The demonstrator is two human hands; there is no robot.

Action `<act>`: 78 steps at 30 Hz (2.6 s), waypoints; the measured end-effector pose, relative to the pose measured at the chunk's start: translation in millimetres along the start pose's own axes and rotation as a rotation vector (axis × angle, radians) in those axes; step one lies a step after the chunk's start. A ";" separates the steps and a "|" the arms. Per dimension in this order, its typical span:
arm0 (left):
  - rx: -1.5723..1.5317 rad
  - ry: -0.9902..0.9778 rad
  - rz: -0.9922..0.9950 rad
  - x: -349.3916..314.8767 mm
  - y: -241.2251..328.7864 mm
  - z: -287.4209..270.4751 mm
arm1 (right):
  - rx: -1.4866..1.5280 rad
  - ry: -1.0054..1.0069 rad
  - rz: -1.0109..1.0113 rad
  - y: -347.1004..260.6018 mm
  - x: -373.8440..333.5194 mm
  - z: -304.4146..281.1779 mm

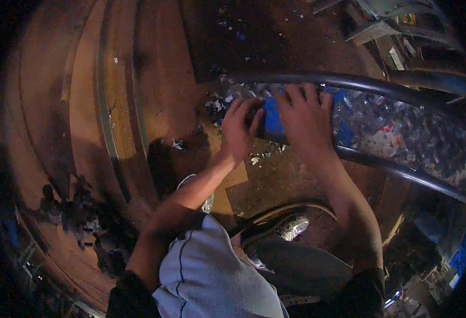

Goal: The person uses both hands to peel blue paint or coating off a curved metal frame. They repeatedly scrape and pull at the surface, removing flakes and debris from the frame.

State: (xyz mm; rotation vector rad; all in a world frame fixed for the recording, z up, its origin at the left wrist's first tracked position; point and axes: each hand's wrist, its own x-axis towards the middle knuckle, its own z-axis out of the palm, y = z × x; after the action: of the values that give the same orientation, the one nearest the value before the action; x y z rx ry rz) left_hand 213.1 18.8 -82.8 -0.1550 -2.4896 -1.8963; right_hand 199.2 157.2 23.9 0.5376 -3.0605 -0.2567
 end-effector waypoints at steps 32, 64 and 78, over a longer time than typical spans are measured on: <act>-0.015 0.022 0.022 5.6 4.5 2.6 | -0.152 0.066 -0.027 -13.6 -7.4 31.1; -0.064 0.035 0.164 19.6 9.9 12.2 | 0.082 -0.164 -0.002 15.4 12.8 -9.9; -0.126 -0.021 0.066 1.8 0.0 7.3 | -0.210 -0.178 -0.041 -25.7 28.6 -5.8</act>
State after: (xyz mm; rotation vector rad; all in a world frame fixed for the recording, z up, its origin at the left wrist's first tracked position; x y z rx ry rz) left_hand 211.8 26.0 -84.6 -0.2566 -2.3456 -2.0354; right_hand 181.2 122.7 25.2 0.5945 -3.1379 -0.6518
